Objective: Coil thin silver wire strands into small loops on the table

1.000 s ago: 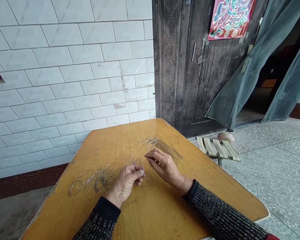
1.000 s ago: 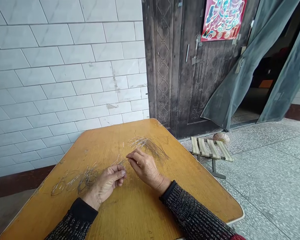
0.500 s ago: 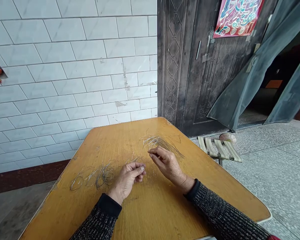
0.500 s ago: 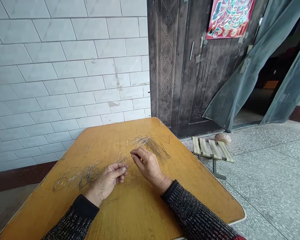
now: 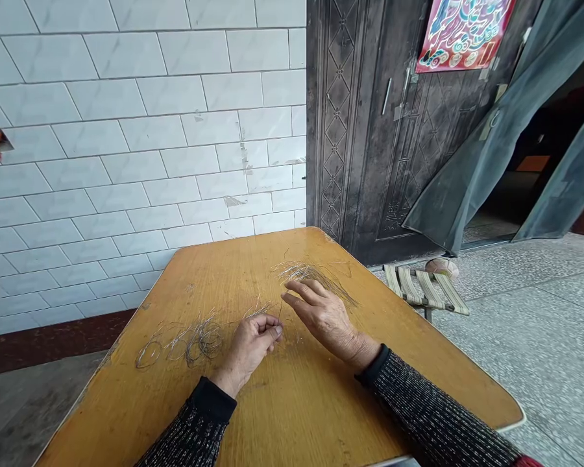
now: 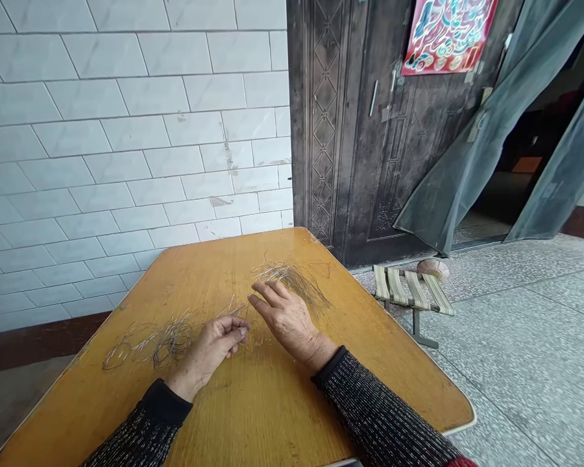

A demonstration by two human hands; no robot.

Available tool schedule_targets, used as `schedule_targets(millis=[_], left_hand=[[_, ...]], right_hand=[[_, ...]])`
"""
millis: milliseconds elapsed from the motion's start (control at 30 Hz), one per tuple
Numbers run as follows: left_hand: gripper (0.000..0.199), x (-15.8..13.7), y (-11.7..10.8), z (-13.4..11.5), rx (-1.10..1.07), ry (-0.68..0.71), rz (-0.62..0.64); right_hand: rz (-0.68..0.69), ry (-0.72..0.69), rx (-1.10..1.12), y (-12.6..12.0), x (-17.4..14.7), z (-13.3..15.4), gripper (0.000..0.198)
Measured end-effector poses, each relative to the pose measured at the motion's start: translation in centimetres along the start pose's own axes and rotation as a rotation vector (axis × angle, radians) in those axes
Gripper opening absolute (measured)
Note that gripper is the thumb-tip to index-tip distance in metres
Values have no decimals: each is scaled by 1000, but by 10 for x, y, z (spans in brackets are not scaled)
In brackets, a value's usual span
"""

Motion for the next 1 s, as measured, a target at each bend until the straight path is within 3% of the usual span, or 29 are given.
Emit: schedule_targets(millis=[267,600,833,1000], left_hand=[[15,1,1,4,-31,-11,-2],[19,-1,-2,-3,-126,42,-88],[17,-1,0,-2,-127,65,-86],[15,-1,-1,-3,-94,102,-96]], right_hand=[[-30,-57,-148,-4,6,3,18],[-5,23,-191,-6,9,5,37],[13,89,-185,-8,10,5,24],[-32,14,-177,-10,8,0,15]])
Point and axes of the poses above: each hand's wrist, its own x-axis towards the middle knuckle, its own y-axis out of the palm, z = x × y, the point moved 4 cm from there along x, towards the middle knuckle, and after that the axes turned 8 degrees about -x, right-handed, at the moved point
